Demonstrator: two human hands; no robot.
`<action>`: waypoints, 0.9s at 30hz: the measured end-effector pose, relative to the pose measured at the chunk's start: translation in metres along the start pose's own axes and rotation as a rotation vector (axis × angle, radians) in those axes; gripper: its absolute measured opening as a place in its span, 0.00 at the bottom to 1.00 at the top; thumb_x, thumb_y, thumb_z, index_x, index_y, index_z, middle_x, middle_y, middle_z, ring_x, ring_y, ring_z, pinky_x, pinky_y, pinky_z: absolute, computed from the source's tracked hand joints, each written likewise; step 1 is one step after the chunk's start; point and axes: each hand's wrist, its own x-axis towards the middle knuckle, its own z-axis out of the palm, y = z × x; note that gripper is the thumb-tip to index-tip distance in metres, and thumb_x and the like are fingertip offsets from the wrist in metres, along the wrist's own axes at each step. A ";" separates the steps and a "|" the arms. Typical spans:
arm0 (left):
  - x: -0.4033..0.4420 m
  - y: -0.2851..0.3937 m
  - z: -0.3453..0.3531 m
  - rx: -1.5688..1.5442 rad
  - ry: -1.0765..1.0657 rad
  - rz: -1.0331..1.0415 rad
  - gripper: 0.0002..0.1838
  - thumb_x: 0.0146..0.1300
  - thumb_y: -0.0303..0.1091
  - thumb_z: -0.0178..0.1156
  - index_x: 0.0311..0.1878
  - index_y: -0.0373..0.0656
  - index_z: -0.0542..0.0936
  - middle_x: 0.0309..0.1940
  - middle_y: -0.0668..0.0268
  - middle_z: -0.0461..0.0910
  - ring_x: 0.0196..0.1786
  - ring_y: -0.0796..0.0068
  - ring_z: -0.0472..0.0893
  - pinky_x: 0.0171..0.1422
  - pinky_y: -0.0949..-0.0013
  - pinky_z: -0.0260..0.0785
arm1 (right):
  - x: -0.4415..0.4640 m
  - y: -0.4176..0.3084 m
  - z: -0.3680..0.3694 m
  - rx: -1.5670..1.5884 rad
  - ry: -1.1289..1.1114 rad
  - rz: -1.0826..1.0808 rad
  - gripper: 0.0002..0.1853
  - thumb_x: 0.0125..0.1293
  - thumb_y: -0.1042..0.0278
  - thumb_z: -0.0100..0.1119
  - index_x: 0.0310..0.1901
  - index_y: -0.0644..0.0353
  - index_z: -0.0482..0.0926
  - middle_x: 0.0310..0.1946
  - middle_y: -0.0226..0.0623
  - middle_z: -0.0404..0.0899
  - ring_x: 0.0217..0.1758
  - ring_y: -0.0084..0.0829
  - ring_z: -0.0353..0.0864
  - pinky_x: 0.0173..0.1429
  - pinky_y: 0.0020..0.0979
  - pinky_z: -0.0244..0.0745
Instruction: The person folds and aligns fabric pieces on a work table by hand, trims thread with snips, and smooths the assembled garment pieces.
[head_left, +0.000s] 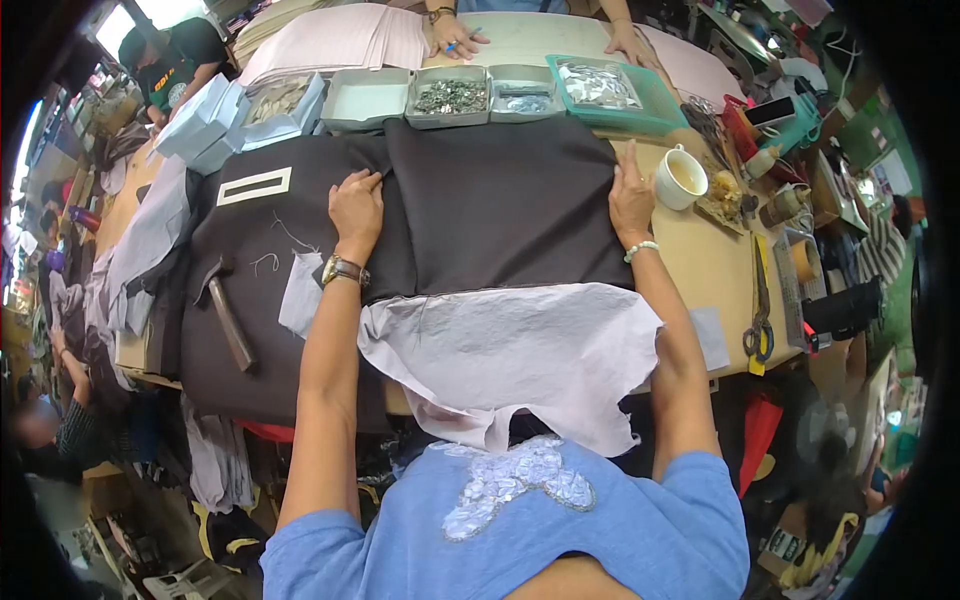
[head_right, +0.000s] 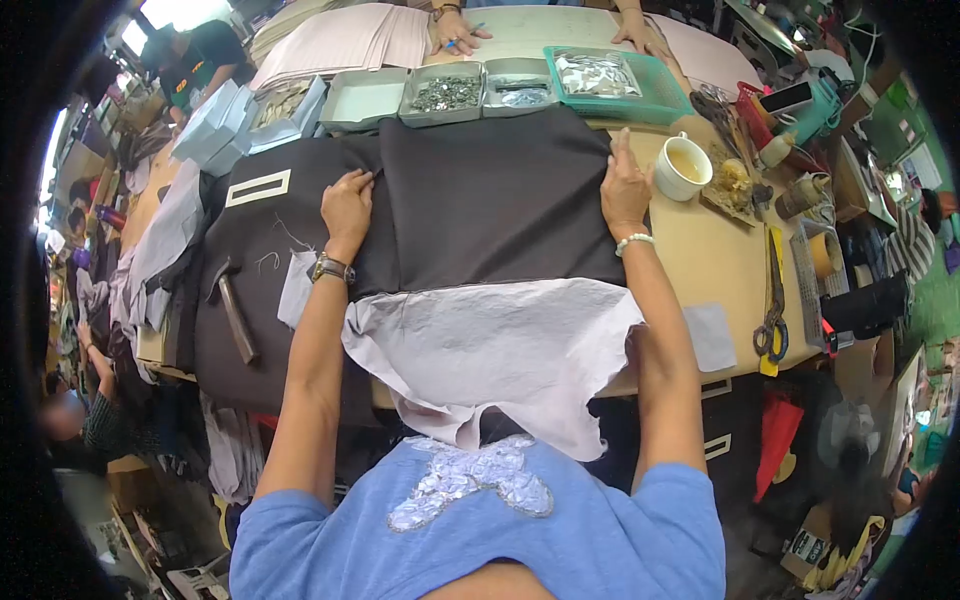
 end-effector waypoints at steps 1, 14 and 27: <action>0.004 0.005 -0.009 -0.130 0.028 -0.053 0.09 0.58 0.33 0.61 0.42 0.48 0.85 0.47 0.63 0.82 0.52 0.63 0.80 0.59 0.57 0.68 | 0.002 -0.006 -0.009 0.019 0.017 0.014 0.26 0.70 0.67 0.47 0.69 0.52 0.61 0.60 0.33 0.74 0.59 0.36 0.76 0.69 0.50 0.55; -0.119 0.028 -0.202 -1.572 -1.010 -0.105 0.15 0.53 0.38 0.57 0.27 0.32 0.77 0.28 0.45 0.83 0.39 0.53 0.85 0.64 0.54 0.65 | -0.139 -0.012 -0.290 0.930 -0.150 0.356 0.33 0.55 0.74 0.51 0.65 0.76 0.61 0.44 0.45 0.78 0.44 0.32 0.78 0.62 0.33 0.68; -0.046 0.116 -0.173 -0.355 -0.851 0.230 0.38 0.49 0.64 0.64 0.48 0.34 0.79 0.42 0.47 0.80 0.46 0.48 0.80 0.51 0.58 0.72 | -0.063 -0.114 -0.238 0.510 -0.553 -0.096 0.37 0.52 0.67 0.69 0.64 0.62 0.67 0.42 0.46 0.81 0.46 0.38 0.81 0.57 0.35 0.72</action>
